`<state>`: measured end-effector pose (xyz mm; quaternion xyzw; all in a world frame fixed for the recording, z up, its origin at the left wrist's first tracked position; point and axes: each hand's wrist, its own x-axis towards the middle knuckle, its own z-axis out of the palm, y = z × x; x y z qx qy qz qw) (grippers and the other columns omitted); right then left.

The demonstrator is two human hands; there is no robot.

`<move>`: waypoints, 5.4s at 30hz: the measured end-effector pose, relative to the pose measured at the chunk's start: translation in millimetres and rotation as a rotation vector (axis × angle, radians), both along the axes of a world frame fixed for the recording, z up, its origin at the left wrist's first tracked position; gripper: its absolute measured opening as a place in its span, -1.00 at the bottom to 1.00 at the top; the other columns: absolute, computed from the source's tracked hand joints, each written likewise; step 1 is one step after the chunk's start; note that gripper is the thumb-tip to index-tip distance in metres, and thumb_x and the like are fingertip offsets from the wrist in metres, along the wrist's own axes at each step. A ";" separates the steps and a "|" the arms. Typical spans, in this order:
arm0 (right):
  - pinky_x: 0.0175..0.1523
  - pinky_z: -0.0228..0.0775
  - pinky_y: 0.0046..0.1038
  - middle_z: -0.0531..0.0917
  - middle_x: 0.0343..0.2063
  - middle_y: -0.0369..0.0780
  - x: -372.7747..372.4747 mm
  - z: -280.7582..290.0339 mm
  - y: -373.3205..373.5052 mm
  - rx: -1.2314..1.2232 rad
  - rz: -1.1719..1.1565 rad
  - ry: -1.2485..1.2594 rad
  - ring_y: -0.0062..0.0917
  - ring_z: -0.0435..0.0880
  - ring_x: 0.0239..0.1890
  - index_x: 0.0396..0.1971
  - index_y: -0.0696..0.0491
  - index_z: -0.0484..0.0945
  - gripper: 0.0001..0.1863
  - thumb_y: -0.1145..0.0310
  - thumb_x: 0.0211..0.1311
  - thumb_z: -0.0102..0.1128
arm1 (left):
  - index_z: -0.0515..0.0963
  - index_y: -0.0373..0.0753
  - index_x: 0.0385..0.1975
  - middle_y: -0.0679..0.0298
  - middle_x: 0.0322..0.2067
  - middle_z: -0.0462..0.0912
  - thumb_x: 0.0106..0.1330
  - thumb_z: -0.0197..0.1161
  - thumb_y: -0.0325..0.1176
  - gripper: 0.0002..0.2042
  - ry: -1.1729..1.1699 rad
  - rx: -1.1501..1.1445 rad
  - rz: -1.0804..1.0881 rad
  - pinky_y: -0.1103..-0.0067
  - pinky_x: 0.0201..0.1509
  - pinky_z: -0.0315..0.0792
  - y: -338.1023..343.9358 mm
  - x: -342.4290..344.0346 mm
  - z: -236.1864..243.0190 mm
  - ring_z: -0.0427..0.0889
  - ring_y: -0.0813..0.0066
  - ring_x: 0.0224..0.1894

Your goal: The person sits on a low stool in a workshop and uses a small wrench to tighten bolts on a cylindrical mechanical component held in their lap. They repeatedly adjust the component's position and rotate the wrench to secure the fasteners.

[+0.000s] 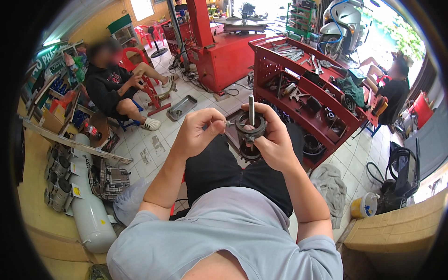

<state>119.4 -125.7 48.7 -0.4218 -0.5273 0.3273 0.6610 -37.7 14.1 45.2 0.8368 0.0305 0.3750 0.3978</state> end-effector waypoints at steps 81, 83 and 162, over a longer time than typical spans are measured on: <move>-0.32 0.36 -0.69 0.50 -0.27 -0.33 -10.6 -1.5 -2.8 0.017 -0.012 -0.172 -0.80 0.43 -0.37 0.08 0.12 0.31 -0.66 0.44 0.33 0.04 | 0.47 -0.32 -0.52 0.34 -0.68 0.37 0.44 -0.06 -0.10 -0.59 0.031 -0.135 0.027 0.65 -0.51 0.23 0.5 3.9 -15.8 0.37 0.61 -0.59; -0.31 0.35 -0.71 0.50 -0.28 -0.34 -10.9 -1.3 -3.0 0.009 -0.028 -0.137 -0.81 0.43 -0.36 0.06 0.12 0.32 -0.66 0.47 0.31 0.04 | 0.48 -0.32 -0.48 0.33 -0.59 0.45 0.46 -0.14 -0.02 -0.52 0.086 -0.209 -0.054 0.71 -0.48 0.26 0.6 3.8 -13.5 0.39 0.68 -0.54; -0.27 0.32 -0.44 0.49 -0.48 -0.30 4.4 -15.5 19.2 0.427 -0.596 -1.240 -0.48 0.53 -0.38 -0.26 0.08 0.49 -0.69 0.46 -0.12 0.23 | 0.51 -0.29 -0.26 0.36 -0.34 0.57 0.33 0.13 -0.41 -0.90 -0.300 -1.033 -0.283 0.73 -0.18 0.36 -27.1 58.2 -69.4 0.52 0.71 -0.30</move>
